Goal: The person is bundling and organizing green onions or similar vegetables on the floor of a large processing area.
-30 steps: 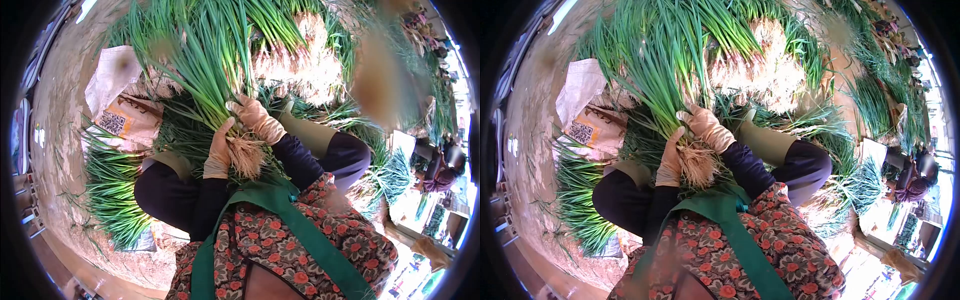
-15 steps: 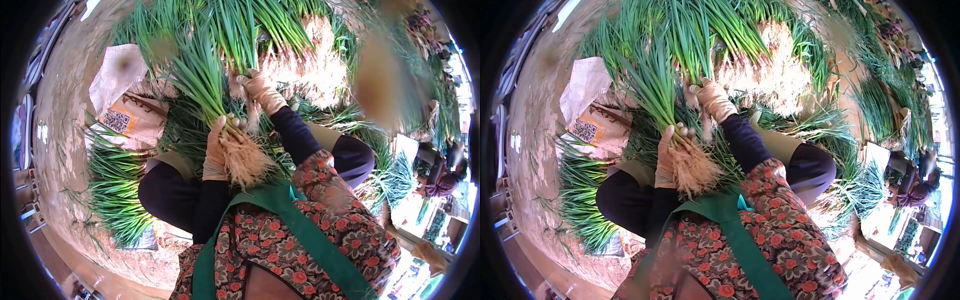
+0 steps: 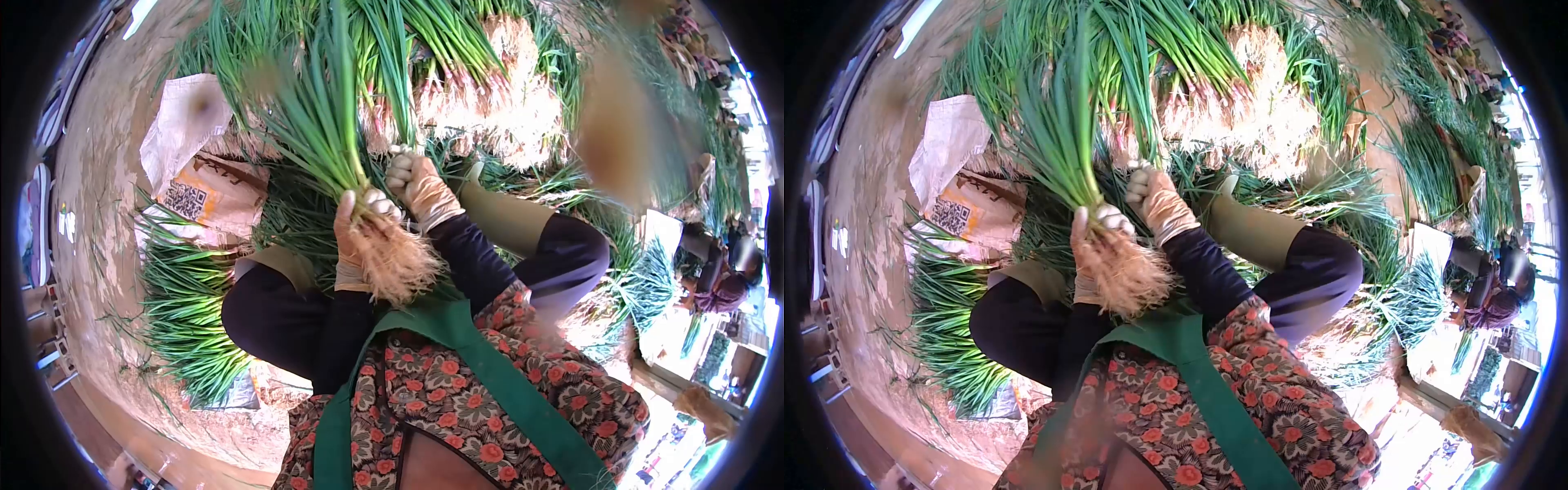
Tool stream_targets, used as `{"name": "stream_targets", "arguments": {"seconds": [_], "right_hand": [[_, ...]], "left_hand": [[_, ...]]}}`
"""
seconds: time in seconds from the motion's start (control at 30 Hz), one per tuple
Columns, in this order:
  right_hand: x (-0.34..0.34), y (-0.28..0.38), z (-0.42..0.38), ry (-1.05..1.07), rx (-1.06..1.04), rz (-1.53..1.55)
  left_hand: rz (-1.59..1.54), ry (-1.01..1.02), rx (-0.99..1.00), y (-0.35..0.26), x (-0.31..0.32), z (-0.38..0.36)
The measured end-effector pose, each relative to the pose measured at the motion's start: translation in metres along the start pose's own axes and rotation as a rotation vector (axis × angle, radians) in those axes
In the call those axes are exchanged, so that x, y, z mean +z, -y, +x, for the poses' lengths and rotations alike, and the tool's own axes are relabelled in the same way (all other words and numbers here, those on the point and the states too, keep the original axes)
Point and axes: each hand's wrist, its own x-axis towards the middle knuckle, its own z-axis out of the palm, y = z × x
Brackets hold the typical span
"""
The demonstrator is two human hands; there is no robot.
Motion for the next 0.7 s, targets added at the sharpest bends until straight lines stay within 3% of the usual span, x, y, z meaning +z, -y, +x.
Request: {"name": "stream_targets", "arguments": {"seconds": [0.03, 0.13, 0.17, 0.27, 0.3, 0.33, 0.37, 0.43, 0.5, 0.53, 0.6, 0.7], "right_hand": [[-0.02, 0.004, 0.003, 0.154, -0.007, 0.062], [-0.027, 0.007, -0.023, 0.323, -0.158, -1.893], [-0.026, 0.007, -0.028, 0.538, 0.132, -2.118], [-0.051, 0.02, -0.002, 0.397, -0.658, -2.083], [0.013, 0.037, -0.024, -0.04, -0.307, -1.684], [0.02, 0.04, -0.005, -0.31, -0.5, -1.695], [0.028, 0.044, 0.01, -0.33, -0.583, -1.583], [0.032, 0.044, 0.037, -0.246, -0.509, -1.746], [0.05, 0.049, 0.032, -0.182, -0.39, -1.845], [0.065, 0.052, 0.015, -0.244, -0.248, -1.711], [0.065, 0.052, -0.022, -0.218, -0.215, -1.783], [0.03, 0.039, -0.078, 0.269, -0.319, -1.826]], "left_hand": [[-0.137, 0.09, -0.017, 0.001, 0.006, -0.004], [-0.261, 0.282, -0.103, 0.001, 0.034, -0.007], [-0.248, 0.315, -0.146, 0.002, 0.044, -0.007], [-0.219, 0.252, -0.16, -0.005, 0.026, -0.001], [-0.204, 0.191, -0.147, -0.005, 0.021, -0.002], [-0.195, 0.109, -0.126, -0.005, 0.02, -0.002], [-0.184, 0.027, -0.105, -0.005, 0.019, -0.002], [-0.292, -0.102, -0.091, -0.004, 0.017, -0.002], [0.005, -0.001, -0.029, -0.007, 0.005, 0.003], [0.149, 0.042, 0.012, -0.009, -0.001, 0.005], [0.285, -0.293, 0.148, 0.0, 0.025, 0.002], [0.288, -0.297, 0.112, 0.003, 0.017, 0.003]]}}
